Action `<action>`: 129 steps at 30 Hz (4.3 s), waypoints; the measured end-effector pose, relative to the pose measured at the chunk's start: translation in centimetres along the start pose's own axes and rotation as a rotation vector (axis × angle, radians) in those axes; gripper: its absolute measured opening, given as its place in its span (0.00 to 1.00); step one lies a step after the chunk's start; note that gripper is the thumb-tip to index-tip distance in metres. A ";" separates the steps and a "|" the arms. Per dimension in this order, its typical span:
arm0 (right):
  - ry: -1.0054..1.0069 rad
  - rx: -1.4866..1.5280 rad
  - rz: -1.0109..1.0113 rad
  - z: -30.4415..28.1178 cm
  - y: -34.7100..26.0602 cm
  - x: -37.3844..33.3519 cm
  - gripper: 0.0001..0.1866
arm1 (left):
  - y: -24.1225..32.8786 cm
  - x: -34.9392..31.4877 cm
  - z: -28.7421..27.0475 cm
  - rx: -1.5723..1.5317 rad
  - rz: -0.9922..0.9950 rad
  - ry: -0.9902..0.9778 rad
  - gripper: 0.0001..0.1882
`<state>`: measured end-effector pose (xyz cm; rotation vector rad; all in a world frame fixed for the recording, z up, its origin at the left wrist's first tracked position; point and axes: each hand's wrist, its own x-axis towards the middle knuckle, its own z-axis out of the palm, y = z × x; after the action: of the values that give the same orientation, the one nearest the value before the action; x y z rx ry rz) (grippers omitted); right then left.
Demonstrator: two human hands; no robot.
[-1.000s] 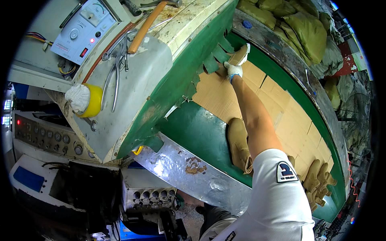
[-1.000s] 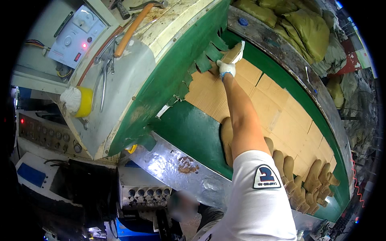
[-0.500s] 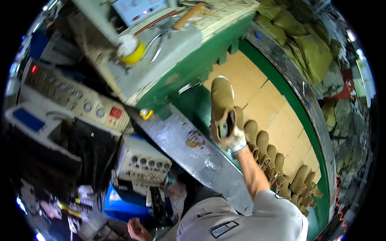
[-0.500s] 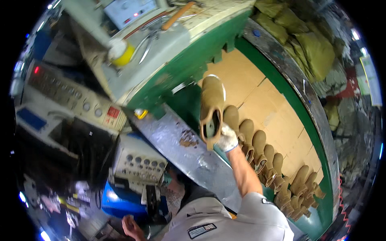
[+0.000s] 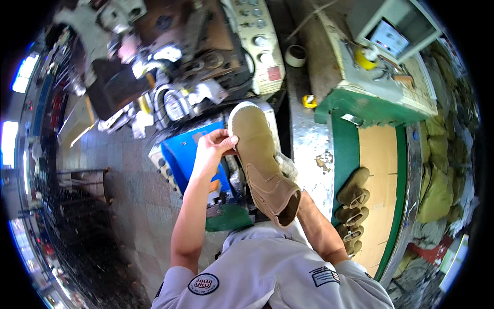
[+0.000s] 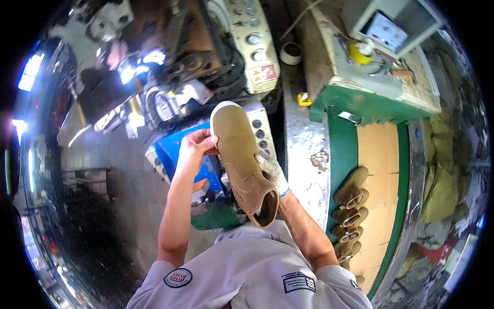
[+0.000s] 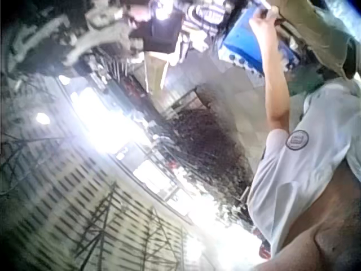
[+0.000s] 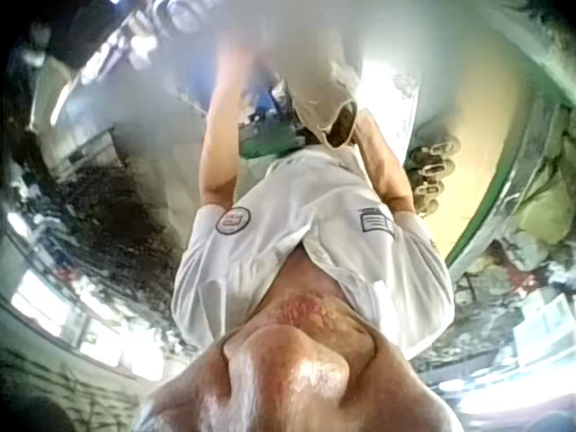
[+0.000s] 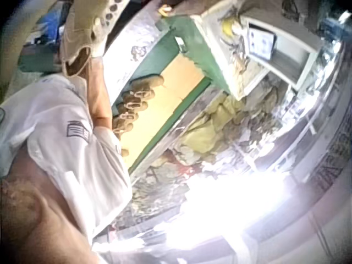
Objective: The person picks up boots and sneakers from a conveyor belt, places them individually onto a lasting machine to press the upper onto the last by hand, and then returns each shoe to the belt.
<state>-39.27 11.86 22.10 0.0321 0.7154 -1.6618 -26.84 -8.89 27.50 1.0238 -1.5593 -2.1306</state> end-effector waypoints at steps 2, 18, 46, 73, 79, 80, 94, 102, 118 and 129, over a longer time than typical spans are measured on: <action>-0.001 -0.067 -0.013 2.2 1.3 1.1 0.30 | -0.2 -0.9 -4.0 -0.049 -0.029 0.048 0.11; -0.068 -0.379 -0.191 14.0 6.8 10.9 0.31 | -0.3 -1.5 -15.4 -0.303 0.183 0.504 0.19; -0.057 -1.059 -0.887 12.6 11.6 18.4 0.23 | -5.7 -1.3 -15.0 -0.388 0.040 0.349 0.21; 0.057 -0.517 -0.266 10.0 9.1 14.5 0.33 | -3.7 -4.1 -14.9 -0.147 0.142 0.446 0.26; 0.347 -0.237 -0.317 -2.2 4.4 5.9 0.28 | -1.6 -9.7 -11.9 0.074 0.470 0.520 0.34; 0.460 -0.224 -0.316 -4.2 3.7 4.6 0.28 | -0.6 -10.0 -10.4 0.031 0.453 0.528 0.36; 1.062 0.035 -0.300 -38.6 -11.3 3.9 0.10 | 0.3 -9.1 -3.9 0.869 0.384 0.790 0.27; 1.297 -0.340 -0.421 -56.4 -23.4 17.2 0.17 | -0.7 -8.2 -5.9 0.887 0.339 0.800 0.22; 0.315 -0.034 -0.442 -54.6 -21.9 6.2 0.18 | -0.4 -7.5 -4.4 0.642 0.417 0.826 0.29; -0.060 0.147 -0.273 -15.6 -1.6 -7.7 0.39 | 0.2 -8.1 -4.9 0.670 0.544 0.790 0.33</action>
<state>-44.55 26.04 13.35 -0.0112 0.5695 -1.9662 -17.82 -7.34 29.88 1.2187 -1.8205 -0.6929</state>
